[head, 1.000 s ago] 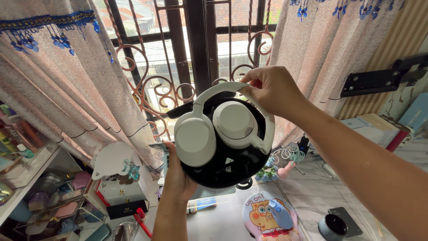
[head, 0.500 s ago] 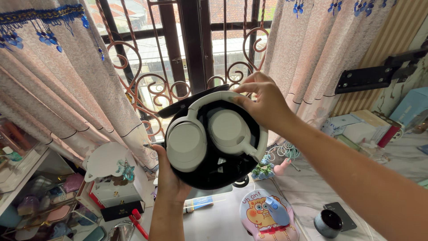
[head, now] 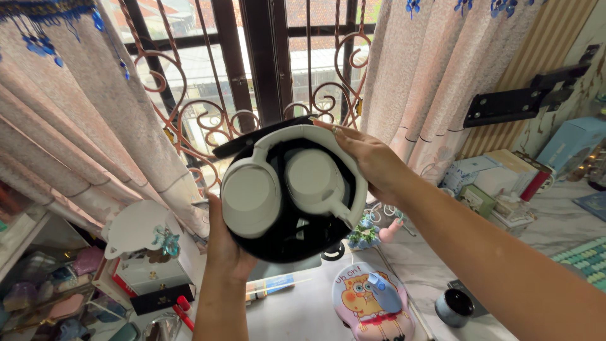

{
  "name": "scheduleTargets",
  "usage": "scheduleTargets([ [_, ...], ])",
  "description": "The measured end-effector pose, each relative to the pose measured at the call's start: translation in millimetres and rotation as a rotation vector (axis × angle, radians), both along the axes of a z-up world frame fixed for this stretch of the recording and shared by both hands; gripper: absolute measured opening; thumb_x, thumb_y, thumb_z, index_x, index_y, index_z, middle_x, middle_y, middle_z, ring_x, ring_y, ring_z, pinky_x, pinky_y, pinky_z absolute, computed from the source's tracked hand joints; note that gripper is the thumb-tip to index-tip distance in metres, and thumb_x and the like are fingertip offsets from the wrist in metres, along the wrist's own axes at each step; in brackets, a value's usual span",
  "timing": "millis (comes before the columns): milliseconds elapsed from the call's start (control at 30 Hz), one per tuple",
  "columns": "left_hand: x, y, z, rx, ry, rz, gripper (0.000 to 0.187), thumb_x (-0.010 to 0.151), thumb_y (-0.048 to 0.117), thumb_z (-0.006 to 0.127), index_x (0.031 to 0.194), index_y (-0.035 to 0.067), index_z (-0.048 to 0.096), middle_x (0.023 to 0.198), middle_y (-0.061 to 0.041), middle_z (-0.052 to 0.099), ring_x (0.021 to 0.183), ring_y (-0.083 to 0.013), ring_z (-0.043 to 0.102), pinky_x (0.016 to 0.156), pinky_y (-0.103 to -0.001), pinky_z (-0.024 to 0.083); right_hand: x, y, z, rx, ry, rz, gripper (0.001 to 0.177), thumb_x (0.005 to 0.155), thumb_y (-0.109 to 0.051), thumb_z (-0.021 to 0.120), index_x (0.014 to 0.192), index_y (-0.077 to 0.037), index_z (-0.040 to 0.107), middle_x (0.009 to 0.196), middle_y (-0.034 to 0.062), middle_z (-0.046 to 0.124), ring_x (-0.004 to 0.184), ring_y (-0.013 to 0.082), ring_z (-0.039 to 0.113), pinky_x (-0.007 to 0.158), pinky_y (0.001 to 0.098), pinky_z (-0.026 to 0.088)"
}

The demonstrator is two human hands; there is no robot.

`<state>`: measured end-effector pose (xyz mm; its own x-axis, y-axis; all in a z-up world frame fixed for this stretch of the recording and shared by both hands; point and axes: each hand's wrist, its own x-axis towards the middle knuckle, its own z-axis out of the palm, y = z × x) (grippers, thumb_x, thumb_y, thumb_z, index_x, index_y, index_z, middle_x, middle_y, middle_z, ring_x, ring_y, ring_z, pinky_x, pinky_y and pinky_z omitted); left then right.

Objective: The person places a pair of headphones into a black carrying case, zips it closed, and moves a dark blue mug to a side table before returning to connect a white cable to a power bank and reorganize several jars on a rotating cosmetic organizer.

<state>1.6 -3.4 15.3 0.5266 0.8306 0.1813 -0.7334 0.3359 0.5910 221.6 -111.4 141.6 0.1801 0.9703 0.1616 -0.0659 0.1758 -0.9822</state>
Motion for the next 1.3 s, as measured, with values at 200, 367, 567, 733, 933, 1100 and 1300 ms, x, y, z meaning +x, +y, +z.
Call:
scheduleTargets([
  [200,7.8,-10.5,14.2,-0.033,-0.032,0.001,0.054,0.1,0.05,0.045,0.13,0.008,0.06,0.122,-0.008,0.069,0.113,-0.0202,0.066,0.096,-0.037,0.056,12.1,9.2,-17.7,0.097,-0.321,-0.079,0.047,0.105,-0.024,0.044,0.152,-0.018,0.051,0.139,0.0074,0.066,0.118,0.0128,0.063,0.102,0.0266,0.05],
  [367,10.6,-2.7,7.2,0.084,-0.141,-0.059,0.036,0.108,0.035,0.052,0.129,0.007,0.06,0.12,-0.006,0.068,0.111,-0.0174,0.065,0.097,-0.036,0.054,19.4,6.7,-31.8,0.152,-0.061,-0.186,0.044,0.101,-0.019,0.056,0.145,-0.014,0.052,0.13,0.0058,0.067,0.106,0.0091,0.064,0.093,0.025,0.052],
  [567,7.2,3.3,13.5,0.011,0.01,-0.072,0.043,0.105,0.039,0.045,0.126,0.005,0.061,0.117,-0.006,0.07,0.108,-0.0153,0.068,0.096,-0.033,0.055,26.8,7.0,-48.6,0.105,0.121,-0.27,0.035,0.099,-0.02,0.063,0.124,0.003,0.068,0.099,0.01,0.075,0.078,0.0128,0.07,0.071,0.0283,0.059],
  [733,6.7,9.0,13.7,0.157,-0.017,-0.096,0.034,0.11,0.029,0.048,0.131,0.005,0.059,0.12,-0.006,0.068,0.11,-0.0147,0.066,0.098,-0.032,0.053,31.1,4.6,-57.7,0.085,0.168,-0.326,0.03,0.098,-0.016,0.064,0.121,0.002,0.07,0.097,0.0106,0.076,0.078,0.0145,0.071,0.07,0.0285,0.06],
  [933,2.8,-1.7,18.8,0.12,0.147,-0.068,0.046,0.103,0.041,0.047,0.133,0.006,0.058,0.117,-0.005,0.068,0.107,-0.0144,0.065,0.093,-0.032,0.053,34.1,-1.9,-57.1,0.073,0.211,-0.267,0.029,0.096,-0.015,0.064,0.12,0.0,0.069,0.099,0.011,0.075,0.081,0.0156,0.072,0.073,0.0293,0.061],
  [1100,8.3,-14.9,26.5,0.212,0.206,0.027,0.05,0.098,0.03,0.054,0.142,0.004,0.054,0.123,-0.006,0.067,0.113,-0.0163,0.062,0.095,-0.032,0.051,30.2,-10.2,-52.1,0.036,0.217,-0.194,0.035,0.098,-0.027,0.061,0.121,-0.003,0.066,0.105,0.0092,0.074,0.089,0.015,0.072,0.079,0.0309,0.06],
  [1300,8.6,-25.6,27.9,0.336,0.292,0.011,0.057,0.096,0.029,0.057,0.145,0.001,0.051,0.124,-0.01,0.067,0.113,-0.0178,0.063,0.096,-0.031,0.05,25.3,-12.7,-30.1,-0.274,-0.221,-0.238,0.069,0.083,-0.058,0.068,0.116,0.002,0.071,0.102,0.011,0.077,0.085,0.0176,0.074,0.073,0.0331,0.062],
])
